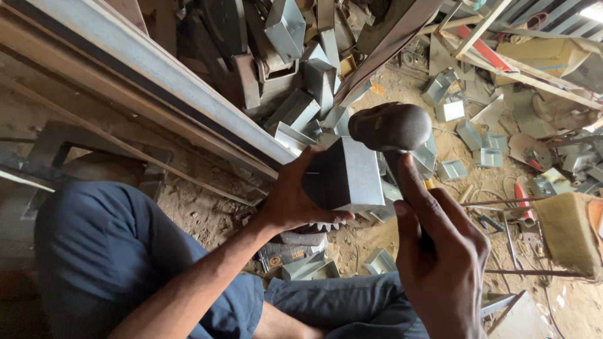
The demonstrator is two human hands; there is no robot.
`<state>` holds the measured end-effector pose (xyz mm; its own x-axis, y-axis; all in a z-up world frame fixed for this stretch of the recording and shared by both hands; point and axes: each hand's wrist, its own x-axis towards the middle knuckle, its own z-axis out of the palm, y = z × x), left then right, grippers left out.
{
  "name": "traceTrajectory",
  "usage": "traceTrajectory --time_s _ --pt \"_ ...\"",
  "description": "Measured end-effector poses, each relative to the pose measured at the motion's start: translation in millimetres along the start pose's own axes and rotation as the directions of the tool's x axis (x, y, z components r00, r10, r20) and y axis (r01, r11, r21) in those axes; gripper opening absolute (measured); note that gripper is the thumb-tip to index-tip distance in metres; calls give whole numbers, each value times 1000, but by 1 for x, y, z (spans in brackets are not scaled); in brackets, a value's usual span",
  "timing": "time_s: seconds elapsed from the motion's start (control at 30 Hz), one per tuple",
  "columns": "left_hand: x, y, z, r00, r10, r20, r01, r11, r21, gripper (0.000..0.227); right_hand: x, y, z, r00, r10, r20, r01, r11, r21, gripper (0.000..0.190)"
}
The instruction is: The person assembles a small metal box by positioning metal sheets over a gear-shaped jig and using a hammer to shape and secure the edges.
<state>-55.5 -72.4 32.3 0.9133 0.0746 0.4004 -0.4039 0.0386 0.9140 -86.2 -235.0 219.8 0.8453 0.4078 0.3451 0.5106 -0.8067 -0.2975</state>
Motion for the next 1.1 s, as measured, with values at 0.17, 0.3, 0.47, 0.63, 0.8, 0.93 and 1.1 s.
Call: traceTrajectory --time_s 0.17,0.3,0.47,0.63,0.8,0.93,1.1 --pt "-1 -2 0 1000 27 10 -26 997 -70 94 3 8 10 990 -97 99 97 995 2 55" --pt "0 -7 2 998 64 9 -63 993 -99 94 -5 7 14 1000 -17 19 17 1000 4 53" --pt "-2 -9 3 998 57 26 -53 991 -127 96 -8 13 5 990 2 144 -4 1000 16 57" --pt "5 9 2 998 22 58 -24 1000 19 100 -38 24 -6 966 252 -56 -227 934 277 52" --pt "28 45 -10 933 -120 341 -122 784 608 122 -76 43 -4 844 535 -13 -481 769 421 57" --pt "68 39 -10 657 -454 602 -362 510 780 130 -89 63 1 873 485 40 -470 818 332 53" --pt "99 9 13 391 -626 675 -676 303 672 118 -88 66 0 899 433 63 -430 846 314 53"
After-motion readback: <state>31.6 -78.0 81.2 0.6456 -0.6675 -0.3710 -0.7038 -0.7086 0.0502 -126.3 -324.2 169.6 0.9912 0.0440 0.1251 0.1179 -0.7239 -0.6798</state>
